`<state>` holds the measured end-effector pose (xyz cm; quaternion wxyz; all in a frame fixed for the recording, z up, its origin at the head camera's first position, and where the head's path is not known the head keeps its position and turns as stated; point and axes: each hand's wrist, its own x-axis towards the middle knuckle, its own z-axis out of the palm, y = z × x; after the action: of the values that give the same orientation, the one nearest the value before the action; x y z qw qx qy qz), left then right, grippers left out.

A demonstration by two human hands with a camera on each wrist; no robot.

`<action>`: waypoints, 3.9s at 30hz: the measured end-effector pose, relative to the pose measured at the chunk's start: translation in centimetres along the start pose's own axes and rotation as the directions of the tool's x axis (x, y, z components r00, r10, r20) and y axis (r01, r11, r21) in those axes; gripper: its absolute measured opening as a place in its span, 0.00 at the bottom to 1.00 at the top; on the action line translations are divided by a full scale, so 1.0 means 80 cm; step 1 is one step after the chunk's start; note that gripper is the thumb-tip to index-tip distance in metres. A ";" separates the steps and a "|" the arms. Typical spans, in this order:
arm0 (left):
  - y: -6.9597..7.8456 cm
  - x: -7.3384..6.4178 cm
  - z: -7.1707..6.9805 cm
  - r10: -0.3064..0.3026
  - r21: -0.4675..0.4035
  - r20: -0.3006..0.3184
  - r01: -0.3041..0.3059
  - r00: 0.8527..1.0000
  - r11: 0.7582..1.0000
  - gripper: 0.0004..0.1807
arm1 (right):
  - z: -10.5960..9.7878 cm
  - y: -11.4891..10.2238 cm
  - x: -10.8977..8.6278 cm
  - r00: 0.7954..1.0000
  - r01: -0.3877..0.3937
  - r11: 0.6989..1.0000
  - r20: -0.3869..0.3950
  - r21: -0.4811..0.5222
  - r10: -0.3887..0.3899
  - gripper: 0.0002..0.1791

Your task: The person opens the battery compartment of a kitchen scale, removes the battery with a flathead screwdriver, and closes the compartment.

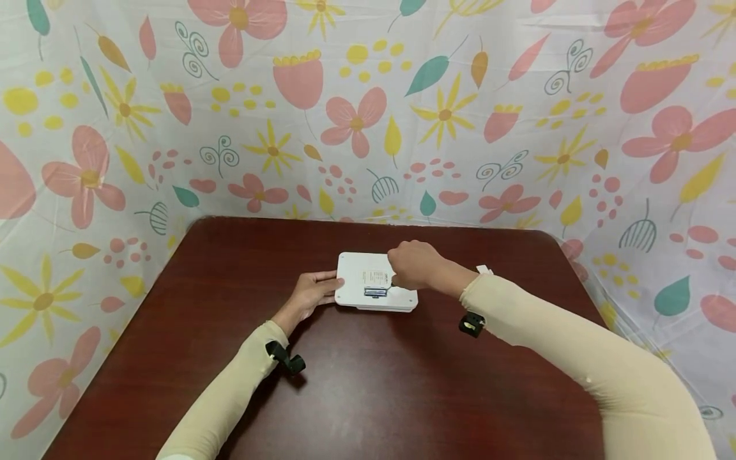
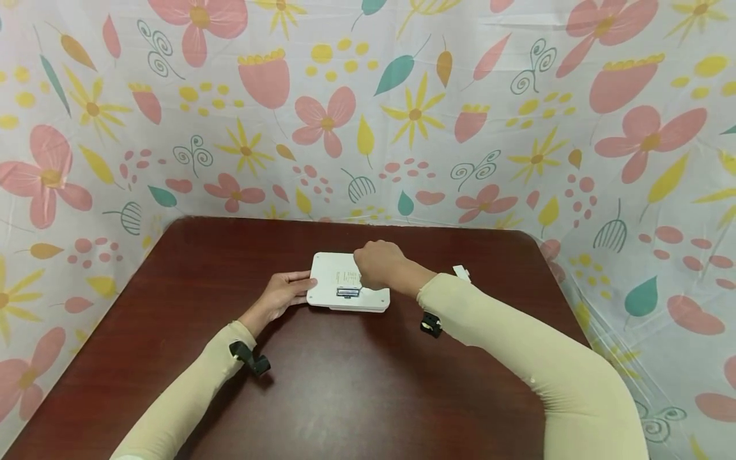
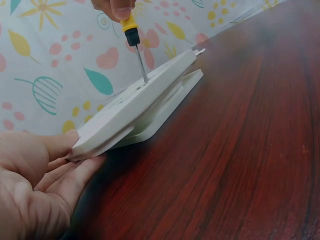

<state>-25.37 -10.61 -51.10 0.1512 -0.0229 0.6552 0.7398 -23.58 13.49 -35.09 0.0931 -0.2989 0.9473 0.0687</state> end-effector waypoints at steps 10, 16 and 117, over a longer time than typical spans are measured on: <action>0.001 0.000 0.000 -0.012 0.001 0.000 0.012 1.000 1.000 0.25 | -0.002 -0.009 0.009 1.000 0.019 1.000 0.022 -0.009 -0.018 0.14; 0.003 0.000 0.000 -0.020 0.003 -0.010 0.020 1.000 1.000 0.24 | 0.001 0.007 0.003 0.997 0.070 0.995 -0.018 0.070 -0.069 0.24; 0.001 0.002 0.002 -0.005 -0.075 -0.015 0.004 1.000 0.997 0.24 | 0.051 0.116 -0.046 0.992 0.089 0.898 -0.122 0.430 -0.040 0.11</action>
<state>-25.50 -10.40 -51.04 0.1469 -0.0355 0.6280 0.7634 -25.47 23.83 -37.59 0.1072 -0.3051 0.9319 -0.1640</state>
